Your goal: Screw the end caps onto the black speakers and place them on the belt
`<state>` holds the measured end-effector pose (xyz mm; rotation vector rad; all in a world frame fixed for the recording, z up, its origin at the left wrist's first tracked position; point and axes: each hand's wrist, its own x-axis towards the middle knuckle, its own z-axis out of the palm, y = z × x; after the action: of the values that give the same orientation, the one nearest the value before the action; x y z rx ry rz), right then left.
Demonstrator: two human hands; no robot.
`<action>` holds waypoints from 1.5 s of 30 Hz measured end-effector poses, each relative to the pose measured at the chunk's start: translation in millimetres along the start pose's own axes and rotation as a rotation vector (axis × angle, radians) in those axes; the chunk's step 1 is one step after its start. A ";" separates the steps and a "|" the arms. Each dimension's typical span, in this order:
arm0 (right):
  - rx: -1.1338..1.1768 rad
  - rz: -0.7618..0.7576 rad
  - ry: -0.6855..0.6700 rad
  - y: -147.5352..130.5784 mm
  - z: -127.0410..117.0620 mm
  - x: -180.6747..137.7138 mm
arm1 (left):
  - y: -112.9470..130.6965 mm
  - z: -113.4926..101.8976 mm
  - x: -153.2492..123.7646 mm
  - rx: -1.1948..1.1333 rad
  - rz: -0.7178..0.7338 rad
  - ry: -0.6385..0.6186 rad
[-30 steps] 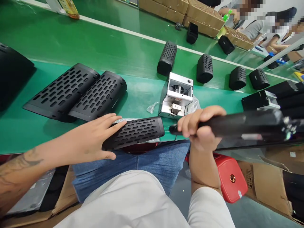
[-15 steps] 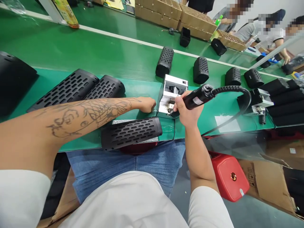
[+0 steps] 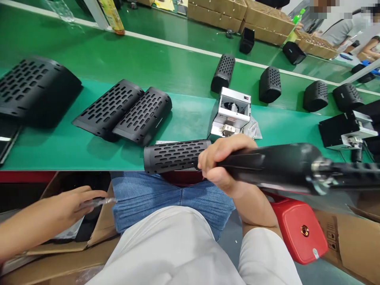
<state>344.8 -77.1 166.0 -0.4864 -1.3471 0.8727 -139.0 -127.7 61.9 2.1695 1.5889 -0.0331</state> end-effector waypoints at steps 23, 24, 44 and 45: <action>-0.017 0.244 -0.313 53.4 19.7 -16.0 | 112.9 57.0 138.8 -0.277 0.487 0.433; 0.008 0.253 -0.314 53.9 19.3 -15.6 | 112.8 58.0 137.7 -0.279 0.491 0.430; -0.312 -0.035 0.259 25.5 -33.8 37.3 | 101.6 83.9 146.2 -0.431 0.458 0.450; -0.401 -0.059 0.348 29.3 -50.8 46.1 | 101.3 85.1 146.7 -0.443 0.462 0.456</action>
<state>385.6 -14.7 163.3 -0.8628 -1.2045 0.4395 23.0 -50.9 -20.9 2.2035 1.1082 0.9204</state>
